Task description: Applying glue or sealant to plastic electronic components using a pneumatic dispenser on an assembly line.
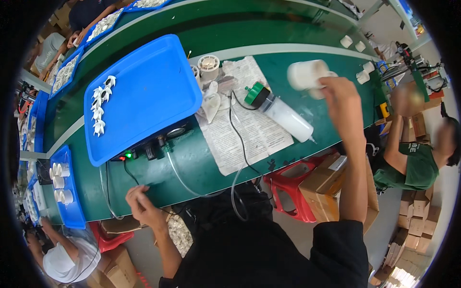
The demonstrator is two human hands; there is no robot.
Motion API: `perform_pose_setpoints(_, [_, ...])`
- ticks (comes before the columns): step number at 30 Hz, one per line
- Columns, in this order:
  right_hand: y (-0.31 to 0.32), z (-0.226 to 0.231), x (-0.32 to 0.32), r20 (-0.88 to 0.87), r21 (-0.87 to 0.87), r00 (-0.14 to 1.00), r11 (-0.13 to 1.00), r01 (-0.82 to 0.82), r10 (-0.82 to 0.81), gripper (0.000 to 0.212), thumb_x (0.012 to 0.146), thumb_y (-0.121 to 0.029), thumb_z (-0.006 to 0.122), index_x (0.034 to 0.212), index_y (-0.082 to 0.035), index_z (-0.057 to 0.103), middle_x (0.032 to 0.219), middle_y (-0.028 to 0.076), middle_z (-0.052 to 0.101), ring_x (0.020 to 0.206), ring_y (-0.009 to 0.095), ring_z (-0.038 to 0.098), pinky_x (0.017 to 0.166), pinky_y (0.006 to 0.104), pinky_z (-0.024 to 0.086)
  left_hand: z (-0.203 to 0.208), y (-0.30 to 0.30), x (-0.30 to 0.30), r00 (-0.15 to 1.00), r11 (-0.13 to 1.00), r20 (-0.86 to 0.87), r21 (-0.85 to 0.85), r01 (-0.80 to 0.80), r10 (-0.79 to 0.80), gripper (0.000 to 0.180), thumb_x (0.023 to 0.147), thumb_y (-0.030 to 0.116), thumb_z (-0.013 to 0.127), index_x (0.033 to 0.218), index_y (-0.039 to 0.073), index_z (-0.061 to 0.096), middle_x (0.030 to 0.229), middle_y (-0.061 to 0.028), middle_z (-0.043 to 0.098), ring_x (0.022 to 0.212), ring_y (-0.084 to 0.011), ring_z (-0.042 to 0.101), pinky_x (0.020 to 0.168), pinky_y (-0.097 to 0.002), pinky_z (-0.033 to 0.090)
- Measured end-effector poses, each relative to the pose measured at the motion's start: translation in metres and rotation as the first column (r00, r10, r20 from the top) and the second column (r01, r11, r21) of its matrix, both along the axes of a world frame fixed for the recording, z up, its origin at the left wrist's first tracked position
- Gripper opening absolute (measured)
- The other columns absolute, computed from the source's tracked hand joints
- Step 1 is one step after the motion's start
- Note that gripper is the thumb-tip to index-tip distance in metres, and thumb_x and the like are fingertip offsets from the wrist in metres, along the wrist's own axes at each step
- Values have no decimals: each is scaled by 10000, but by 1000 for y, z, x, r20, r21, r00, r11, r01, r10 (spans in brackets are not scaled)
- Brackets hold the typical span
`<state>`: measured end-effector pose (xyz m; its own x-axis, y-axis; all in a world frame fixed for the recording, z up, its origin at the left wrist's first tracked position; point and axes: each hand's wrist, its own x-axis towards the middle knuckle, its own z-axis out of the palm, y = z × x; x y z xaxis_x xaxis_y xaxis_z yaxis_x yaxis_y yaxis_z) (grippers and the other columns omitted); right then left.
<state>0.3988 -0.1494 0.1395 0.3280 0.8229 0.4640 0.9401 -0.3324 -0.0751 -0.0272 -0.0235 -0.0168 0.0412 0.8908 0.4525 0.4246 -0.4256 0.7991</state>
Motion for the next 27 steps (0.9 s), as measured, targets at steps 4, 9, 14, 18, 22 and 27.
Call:
perform_pose_setpoints(4, [29, -10, -130, 48, -182, 811, 803, -567, 584, 229, 693, -61, 633, 921, -55, 639, 763, 51, 506, 724, 221, 529, 614, 353, 406, 33, -12, 30, 938, 939, -85, 56, 340, -335, 628, 722, 226, 795, 1246, 43, 502, 1190, -117, 605, 1198, -324, 460, 1014, -434, 354])
perform_pose_setpoints(9, [41, -62, -162, 11, -271, 659, 637, -721, 752, 173, 692, -126, 629, 855, -73, 608, 765, 14, 488, 744, 169, 515, 651, 306, 408, 34, -6, 64, 746, 803, -321, -92, 588, -583, 844, 539, 220, 874, 1288, 70, 514, 1267, -69, 591, 1253, -294, 460, 1055, -484, 280])
perform_pose_setpoints(14, [37, -94, -148, -73, -155, 658, 644, -749, 749, 354, 742, -106, 619, 1095, -93, 637, 931, 18, 599, 904, 159, 572, 783, 310, 453, 16, -12, 64, 793, 847, -306, -122, 517, -527, 670, 557, 145, 855, 1173, 99, 596, 1201, -27, 626, 1241, -270, 481, 1069, -494, 261])
perform_pose_setpoints(18, [23, -89, -144, -118, -118, 727, 717, -687, 677, 474, 765, -80, 657, 1234, -131, 610, 948, -11, 636, 930, 148, 601, 812, 318, 457, -1, -16, 62, 900, 908, -123, -82, 410, -418, 661, 576, 130, 842, 1181, 55, 589, 1181, -70, 630, 1250, -294, 464, 1064, -502, 280])
perform_pose_setpoints(22, [25, -90, -140, -226, -140, 743, 734, -665, 630, 450, 760, -82, 675, 1206, -122, 627, 982, 4, 644, 945, 171, 602, 828, 339, 452, 10, -12, 69, 876, 906, -234, -143, 398, -421, 715, 609, 135, 842, 1257, 33, 558, 1220, -83, 611, 1252, -297, 461, 1059, -497, 291])
perform_pose_setpoints(27, [22, -79, -116, -80, -27, 917, 918, -395, 392, 328, 734, -82, 724, 1058, -98, 672, 1124, 88, 618, 1018, 277, 586, 851, 408, 450, 13, -6, 74, 860, 903, -275, -158, 400, -430, 721, 650, 205, 840, 1280, 25, 540, 1230, -97, 603, 1267, -301, 451, 1061, -518, 291])
